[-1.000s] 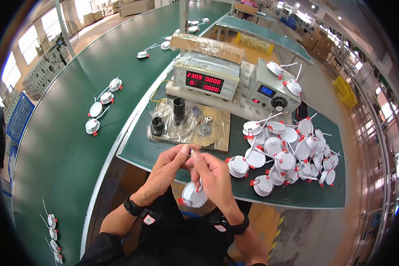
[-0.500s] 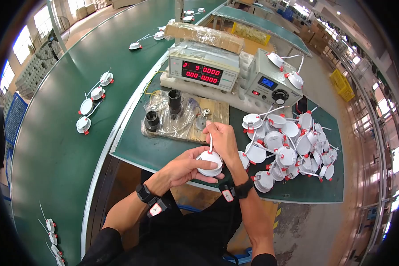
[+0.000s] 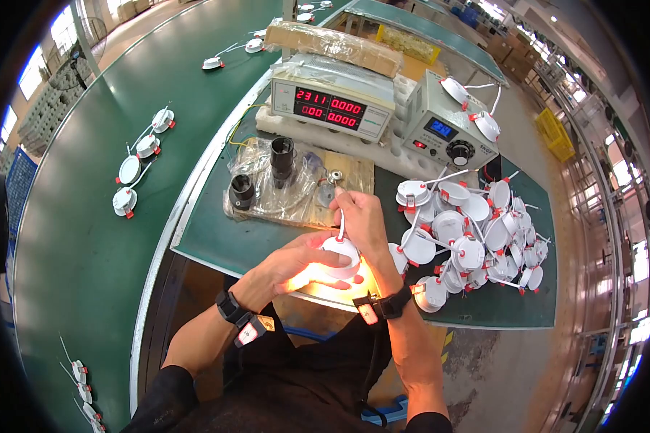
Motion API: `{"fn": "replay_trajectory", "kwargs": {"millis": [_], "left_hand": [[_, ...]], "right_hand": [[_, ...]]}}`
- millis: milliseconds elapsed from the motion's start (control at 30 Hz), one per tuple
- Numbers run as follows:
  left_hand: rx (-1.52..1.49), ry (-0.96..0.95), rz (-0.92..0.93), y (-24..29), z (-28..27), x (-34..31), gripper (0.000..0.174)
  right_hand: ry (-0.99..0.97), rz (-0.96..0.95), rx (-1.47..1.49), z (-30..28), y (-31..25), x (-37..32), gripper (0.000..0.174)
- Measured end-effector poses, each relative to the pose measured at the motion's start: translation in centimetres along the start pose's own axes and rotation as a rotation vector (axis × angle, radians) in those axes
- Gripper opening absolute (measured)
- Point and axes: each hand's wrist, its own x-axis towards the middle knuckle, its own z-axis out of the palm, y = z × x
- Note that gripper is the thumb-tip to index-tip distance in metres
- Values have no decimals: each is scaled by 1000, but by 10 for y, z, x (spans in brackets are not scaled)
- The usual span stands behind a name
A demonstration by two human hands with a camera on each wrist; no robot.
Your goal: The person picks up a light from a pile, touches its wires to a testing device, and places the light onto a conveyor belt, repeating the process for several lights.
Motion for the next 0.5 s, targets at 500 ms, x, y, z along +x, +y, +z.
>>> {"fn": "replay_trajectory", "kwargs": {"millis": [500], "left_hand": [[-15, 1, -50, 3, 0, 8, 40]], "right_hand": [[12, 18, 9, 1, 2, 3, 40]]}}
